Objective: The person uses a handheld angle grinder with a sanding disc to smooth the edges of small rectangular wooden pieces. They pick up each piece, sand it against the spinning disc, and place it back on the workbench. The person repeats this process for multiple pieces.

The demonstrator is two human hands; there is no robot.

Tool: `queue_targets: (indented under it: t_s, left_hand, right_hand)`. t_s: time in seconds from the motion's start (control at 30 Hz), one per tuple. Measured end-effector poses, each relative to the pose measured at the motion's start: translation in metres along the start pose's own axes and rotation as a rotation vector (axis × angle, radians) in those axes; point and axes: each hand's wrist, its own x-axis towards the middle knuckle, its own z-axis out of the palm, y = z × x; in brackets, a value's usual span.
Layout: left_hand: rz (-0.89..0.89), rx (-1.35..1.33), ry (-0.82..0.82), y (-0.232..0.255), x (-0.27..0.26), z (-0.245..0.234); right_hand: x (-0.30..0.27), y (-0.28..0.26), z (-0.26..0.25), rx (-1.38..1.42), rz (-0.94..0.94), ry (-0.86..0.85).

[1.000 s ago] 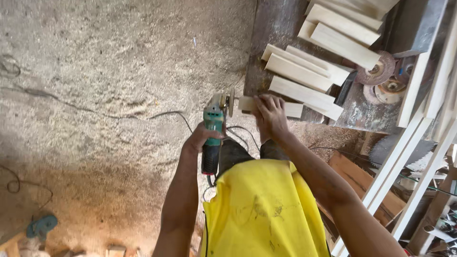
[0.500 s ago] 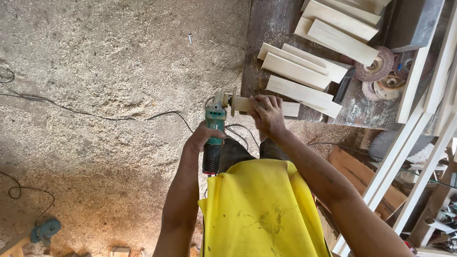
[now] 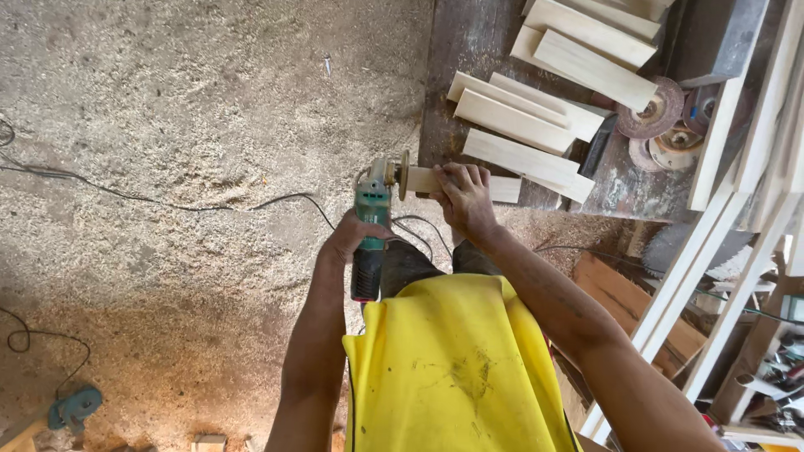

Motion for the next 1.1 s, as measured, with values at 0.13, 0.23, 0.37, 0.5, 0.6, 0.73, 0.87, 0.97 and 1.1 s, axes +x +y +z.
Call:
queue_targets:
  t_s: [0.13,0.23,0.37,0.5,0.6,0.73,0.87,0.97,1.1]
  left_hand:
    - [0.039,0.006,0.054,0.019,0.011,-0.013]
    - [0.019,-0.061,0.046,-0.014,-0.020,-0.017]
    - [0.089,-0.001,0.077,0.009,-0.005,-0.021]
    - [0.046,-0.055,0.060,-0.008,-0.018,-0.011]
    - [0.067,-0.011,0.079,0.002,-0.013,-0.010]
    - [0.047,-0.055,0.036,0.001,-0.018,-0.005]
    - [0.046,-0.071,0.046,0.004,-0.019,-0.003]
    - [0.034,-0.003,0.091,0.006,-0.019,-0.002]
    - [0.031,-0.001,0.099,0.007,-0.020,-0.002]
  right_hand:
    - [0.057,0.009,-0.053,-0.085,0.144,0.042]
    - [0.084,0.064,-0.092,-0.491,0.163,0.228]
    - [0.101,0.133,-0.098,-0.268,0.155,0.067]
    - [0.065,0.120,-0.065,-0.256,0.134,-0.212]
    - [0.075,0.114,-0.059,-0.287,0.184,-0.326]
    - [0.092,0.123,-0.059,-0.336,0.076,-0.393]
    - [0.102,0.132,-0.043,-0.461,0.001,-0.409]
    - [0.107,0.130,-0.037,-0.412,0.214,-0.519]
    - [0.102,0.110,-0.041,-0.223,0.395,-0.467]
